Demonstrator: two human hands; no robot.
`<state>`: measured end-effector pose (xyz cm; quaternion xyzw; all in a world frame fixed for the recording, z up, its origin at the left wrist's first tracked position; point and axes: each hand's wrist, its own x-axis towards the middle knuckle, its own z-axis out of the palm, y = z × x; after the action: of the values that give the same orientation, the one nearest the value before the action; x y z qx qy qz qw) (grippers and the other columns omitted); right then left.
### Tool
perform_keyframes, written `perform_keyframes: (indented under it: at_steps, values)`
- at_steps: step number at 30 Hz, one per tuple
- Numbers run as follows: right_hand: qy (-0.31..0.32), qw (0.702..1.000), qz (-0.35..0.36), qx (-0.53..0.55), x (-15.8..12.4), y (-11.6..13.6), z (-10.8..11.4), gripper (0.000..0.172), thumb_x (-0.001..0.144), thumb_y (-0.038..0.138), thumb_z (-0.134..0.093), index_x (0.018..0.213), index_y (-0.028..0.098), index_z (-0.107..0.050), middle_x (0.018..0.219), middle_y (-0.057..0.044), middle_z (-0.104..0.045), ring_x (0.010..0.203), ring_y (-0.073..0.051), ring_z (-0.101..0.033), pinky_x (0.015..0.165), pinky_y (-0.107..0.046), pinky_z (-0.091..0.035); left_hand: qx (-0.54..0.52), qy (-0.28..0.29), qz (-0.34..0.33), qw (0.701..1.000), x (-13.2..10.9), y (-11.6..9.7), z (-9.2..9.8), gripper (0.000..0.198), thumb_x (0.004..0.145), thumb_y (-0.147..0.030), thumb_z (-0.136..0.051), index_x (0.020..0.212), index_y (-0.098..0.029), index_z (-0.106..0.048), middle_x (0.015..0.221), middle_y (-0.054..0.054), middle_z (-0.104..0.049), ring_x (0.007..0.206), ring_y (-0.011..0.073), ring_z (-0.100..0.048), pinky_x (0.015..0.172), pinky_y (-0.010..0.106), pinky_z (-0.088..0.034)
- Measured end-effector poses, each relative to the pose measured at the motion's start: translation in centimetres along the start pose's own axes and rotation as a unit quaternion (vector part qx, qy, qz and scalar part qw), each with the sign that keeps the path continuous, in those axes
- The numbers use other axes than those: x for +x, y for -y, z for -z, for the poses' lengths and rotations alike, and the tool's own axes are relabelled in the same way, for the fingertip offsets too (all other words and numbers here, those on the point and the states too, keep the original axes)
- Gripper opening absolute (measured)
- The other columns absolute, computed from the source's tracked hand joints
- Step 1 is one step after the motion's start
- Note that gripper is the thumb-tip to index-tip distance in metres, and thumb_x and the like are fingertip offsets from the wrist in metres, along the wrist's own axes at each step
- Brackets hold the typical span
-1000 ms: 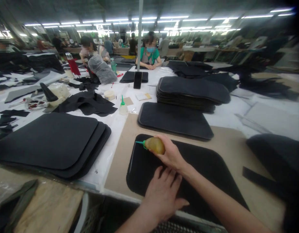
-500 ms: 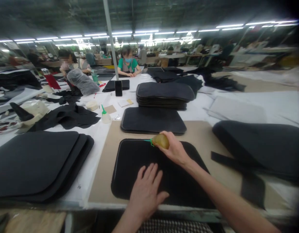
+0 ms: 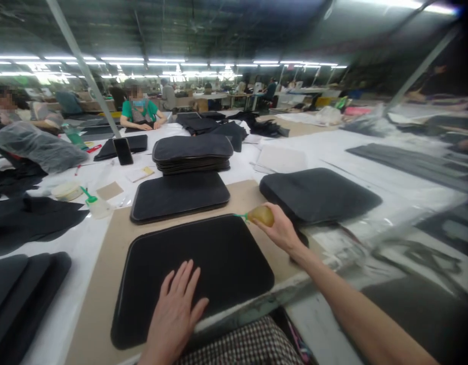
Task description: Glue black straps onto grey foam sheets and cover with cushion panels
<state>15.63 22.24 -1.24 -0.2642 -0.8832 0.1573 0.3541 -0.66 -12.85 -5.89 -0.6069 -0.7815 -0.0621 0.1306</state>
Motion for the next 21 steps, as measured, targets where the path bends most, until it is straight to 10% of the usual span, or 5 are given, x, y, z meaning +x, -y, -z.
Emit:
perform_keyframes:
  at_steps: [21]
  values:
    - [0.120, 0.977, -0.164, 0.062, -10.2, 0.3, 12.6, 0.052, 0.080, 0.049, -0.070, 0.123, 0.022, -0.058, 0.107, -0.008, -0.072, 0.093, -0.029, -0.069, 0.084, -0.044, -0.056, -0.028, 0.011, 0.002, 1.000, -0.1, -0.4, -0.3, 0.062, 0.097, -0.050, -0.048, 0.153, -0.026, -0.036, 0.160, 0.010, -0.036, 0.146, 0.0284, -0.036, 0.117, 0.051, -0.032]
